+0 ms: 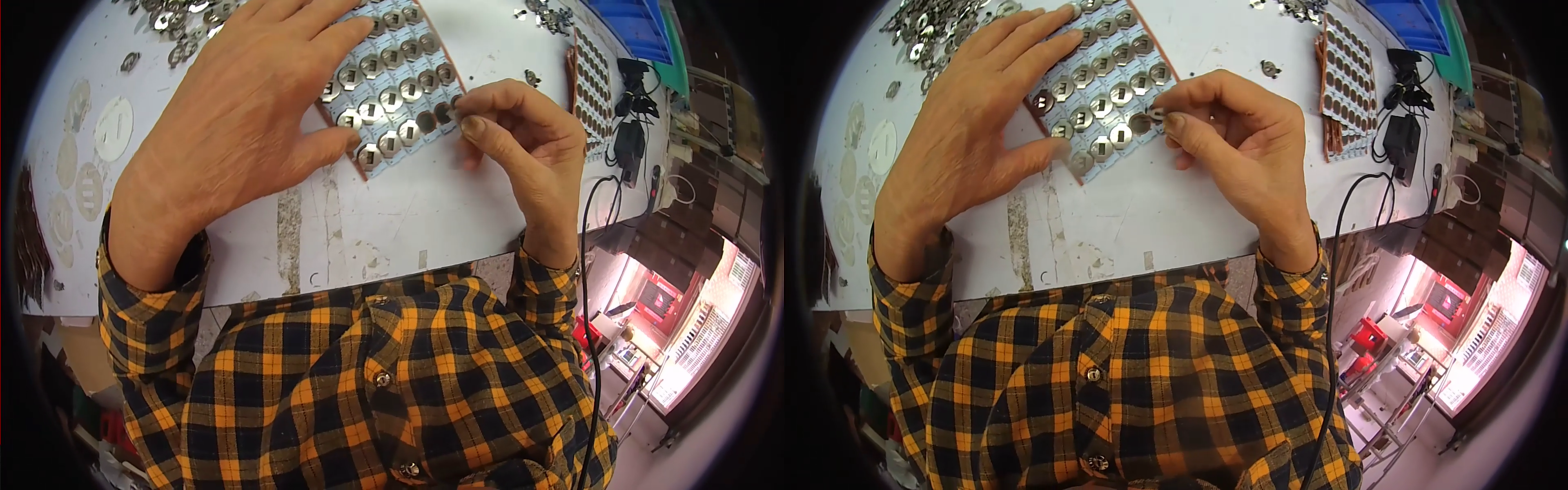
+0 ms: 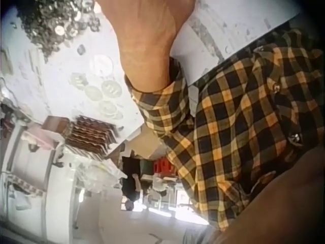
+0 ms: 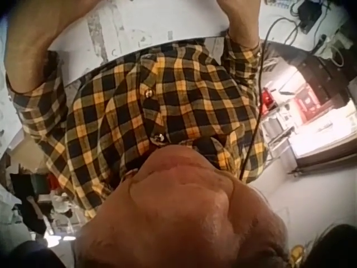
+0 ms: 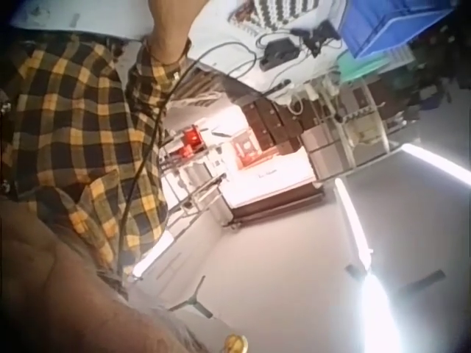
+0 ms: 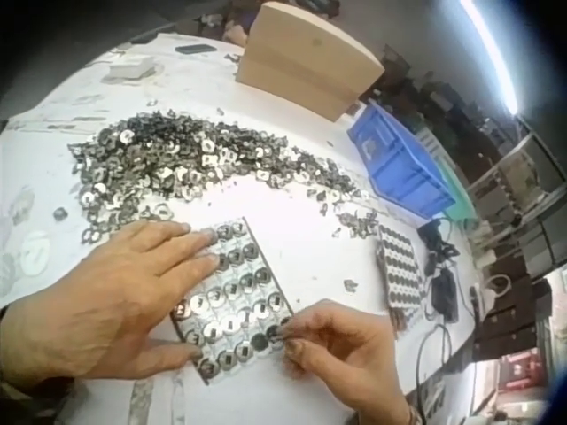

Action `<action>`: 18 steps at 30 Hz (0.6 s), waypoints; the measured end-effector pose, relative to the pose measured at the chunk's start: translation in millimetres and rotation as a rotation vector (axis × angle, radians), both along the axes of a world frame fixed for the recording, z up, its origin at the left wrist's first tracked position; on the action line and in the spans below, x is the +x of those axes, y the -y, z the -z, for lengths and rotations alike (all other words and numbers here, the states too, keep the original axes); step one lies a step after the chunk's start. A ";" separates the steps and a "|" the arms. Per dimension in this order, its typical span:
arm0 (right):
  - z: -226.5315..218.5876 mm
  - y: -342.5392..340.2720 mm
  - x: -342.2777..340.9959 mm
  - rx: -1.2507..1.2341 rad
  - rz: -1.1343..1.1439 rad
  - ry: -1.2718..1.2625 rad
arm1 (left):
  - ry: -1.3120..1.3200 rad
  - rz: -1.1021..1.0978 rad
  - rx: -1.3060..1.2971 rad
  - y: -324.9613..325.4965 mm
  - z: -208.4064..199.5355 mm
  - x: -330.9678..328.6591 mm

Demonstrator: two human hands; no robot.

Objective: Manual assembly of small circular metal components into a grid-like template on a workbench.

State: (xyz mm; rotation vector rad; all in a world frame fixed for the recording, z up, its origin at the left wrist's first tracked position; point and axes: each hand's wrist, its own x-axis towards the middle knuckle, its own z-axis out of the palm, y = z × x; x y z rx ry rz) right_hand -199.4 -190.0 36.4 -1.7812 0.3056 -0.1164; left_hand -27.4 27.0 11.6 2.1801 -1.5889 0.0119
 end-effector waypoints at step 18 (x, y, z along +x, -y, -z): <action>-5.2 -19.9 12.7 -0.440 -0.102 -0.132 | 0.155 0.340 -0.988 29.2 62.1 22.9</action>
